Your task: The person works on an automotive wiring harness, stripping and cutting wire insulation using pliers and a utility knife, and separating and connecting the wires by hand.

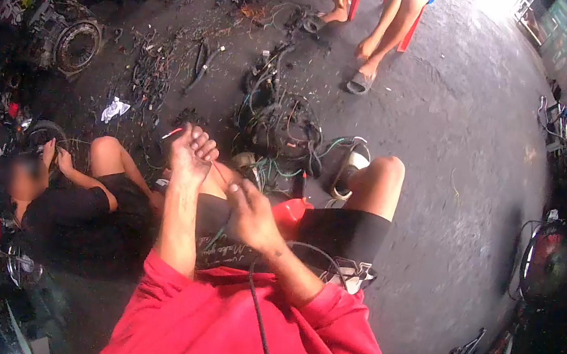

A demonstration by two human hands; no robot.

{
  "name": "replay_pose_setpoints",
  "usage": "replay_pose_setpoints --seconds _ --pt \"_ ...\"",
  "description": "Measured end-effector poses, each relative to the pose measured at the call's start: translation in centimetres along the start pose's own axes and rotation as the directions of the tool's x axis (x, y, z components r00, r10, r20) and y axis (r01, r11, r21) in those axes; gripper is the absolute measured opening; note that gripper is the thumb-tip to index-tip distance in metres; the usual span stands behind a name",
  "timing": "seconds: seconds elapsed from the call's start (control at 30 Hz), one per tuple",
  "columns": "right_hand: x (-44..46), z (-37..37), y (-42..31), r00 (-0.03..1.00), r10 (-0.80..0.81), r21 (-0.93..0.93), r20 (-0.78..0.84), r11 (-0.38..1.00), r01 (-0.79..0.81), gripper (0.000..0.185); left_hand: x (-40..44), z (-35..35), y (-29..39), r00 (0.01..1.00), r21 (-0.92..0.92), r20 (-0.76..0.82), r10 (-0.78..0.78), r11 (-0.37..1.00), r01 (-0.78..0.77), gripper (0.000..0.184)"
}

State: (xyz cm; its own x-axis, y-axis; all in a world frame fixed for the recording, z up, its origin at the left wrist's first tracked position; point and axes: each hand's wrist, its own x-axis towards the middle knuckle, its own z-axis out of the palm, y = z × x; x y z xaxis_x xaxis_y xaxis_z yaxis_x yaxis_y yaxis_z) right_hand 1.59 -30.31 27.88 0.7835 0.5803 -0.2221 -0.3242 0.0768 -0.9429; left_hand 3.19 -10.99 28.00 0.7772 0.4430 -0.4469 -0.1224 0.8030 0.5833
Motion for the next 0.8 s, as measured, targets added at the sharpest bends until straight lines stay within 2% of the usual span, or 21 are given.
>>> replay_pose_setpoints --seconds 0.07,0.1,0.13,0.2,0.23,0.27,0.3,0.33,0.37,0.4,0.47,0.53,0.57,0.6,0.63,0.67,0.7,0.73,0.77,0.8 --pt "0.7 -1.1 -0.4 0.995 0.102 0.074 -0.014 0.992 -0.101 0.025 -1.9 1.2 1.1 0.994 -0.086 0.104 -0.029 0.996 0.038 0.044" --pt "0.7 -1.7 -1.1 0.989 0.141 0.133 0.046 0.980 -0.146 0.025 -1.6 -0.1 1.7 0.991 -0.032 0.126 -0.051 0.998 0.055 0.049" --pt "0.8 -2.0 -1.8 0.980 0.167 0.187 0.107 0.965 -0.185 0.025 -1.9 -0.6 2.1 0.998 0.040 0.039 -0.041 0.998 0.039 0.049" --pt "0.0 -0.2 0.9 0.970 -0.139 -0.119 0.198 0.979 0.165 0.023 -0.8 -2.1 1.8 0.994 0.120 -0.060 0.087 0.990 -0.080 0.048" --pt "-0.4 1.2 0.5 0.981 -0.090 -0.067 0.170 0.993 0.102 0.022 -0.8 -2.2 1.7 0.994 0.121 -0.068 0.087 0.990 -0.079 0.048" --pt "-0.6 1.8 0.7 0.981 0.058 0.214 0.184 0.972 -0.098 0.022 -0.5 -2.2 1.6 0.982 0.126 -0.101 0.160 0.981 -0.147 0.046" --pt "-0.8 1.9 1.1 0.972 -0.222 -0.067 0.078 0.971 0.228 0.022 0.0 -2.3 1.7 0.963 0.131 -0.133 0.234 0.967 -0.217 0.044" --pt "-1.3 1.7 1.4 0.865 -0.498 -0.362 0.066 0.796 0.486 0.023 3.3 -5.0 3.0 0.907 0.024 -0.254 0.336 0.939 -0.342 0.040" --pt "-3.5 0.5 -0.1 0.979 -0.205 -0.208 -0.003 0.957 0.200 0.023 5.8 -8.5 5.5 0.826 -0.062 -0.383 0.413 0.881 -0.469 0.037" --pt "-5.9 -1.6 -2.8 0.994 0.112 -0.045 -0.020 0.993 -0.113 0.025 5.1 -9.9 8.0 0.820 -0.063 -0.394 0.414 0.878 -0.474 0.037" --pt "-7.0 -5.4 -6.3 0.982 -0.040 -0.184 -0.185 0.983 0.005 0.020 3.7 -8.8 13.8 0.806 0.052 -0.345 0.482 0.867 -0.496 0.040" --pt "-2.7 -7.5 -7.5 0.976 -0.207 -0.537 -0.069 0.832 0.138 0.022 0.5 -7.1 18.7 0.800 0.246 -0.294 0.523 0.850 -0.465 0.042" --pt "0.4 -7.5 -7.0 0.902 -0.431 -0.737 -0.012 0.614 0.283 0.019 -0.2 -5.2 18.0 0.875 0.167 -0.179 0.449 0.891 -0.423 0.045" --pt "2.6 -7.4 -6.4 0.789 -0.606 -0.874 0.102 0.324 0.362 0.016 -1.7 -1.9 16.8 0.914 0.156 -0.157 0.375 0.923 -0.352 0.046" --pt "3.6 -6.9 -6.4 0.795 -0.597 -0.871 0.110 0.328 0.367 0.016 -2.8 0.1 15.8 0.957 0.102 -0.019 0.290 0.953 -0.286 0.046" --pt "4.6 -6.3 -6.6 0.903 -0.403 -0.926 0.149 0.263 0.270 0.016 -4.1 2.3 14.7 0.964 0.145 0.066 0.257 0.954 -0.264 0.047" --pt "5.5 -5.5 -6.9 0.968 -0.202 -0.968 0.151 0.166 0.186 0.016 -5.3 4.5 13.7 0.970 0.148 0.061 0.235 0.959 -0.241 0.046" --pt "5.5 -4.0 -6.4 0.962 -0.252 -0.925 0.107 0.329 0.189 0.020 -6.0 5.7 12.9 0.975 0.118 0.111 0.191 0.972 -0.204 0.045" --pt "4.6 -2.4 -7.6 0.928 -0.328 -0.878 0.178 0.374 0.300 0.023 -6.2 6.4 12.2 0.974 0.113 0.177 0.140 0.980 -0.162 0.046" --pt "3.8 -1.0 -7.9 0.928 -0.335 -0.855 0.162 0.422 0.302 0.036 -6.4 6.7 11.6 0.968 0.113 0.236 0.085 0.987 -0.114 0.046"
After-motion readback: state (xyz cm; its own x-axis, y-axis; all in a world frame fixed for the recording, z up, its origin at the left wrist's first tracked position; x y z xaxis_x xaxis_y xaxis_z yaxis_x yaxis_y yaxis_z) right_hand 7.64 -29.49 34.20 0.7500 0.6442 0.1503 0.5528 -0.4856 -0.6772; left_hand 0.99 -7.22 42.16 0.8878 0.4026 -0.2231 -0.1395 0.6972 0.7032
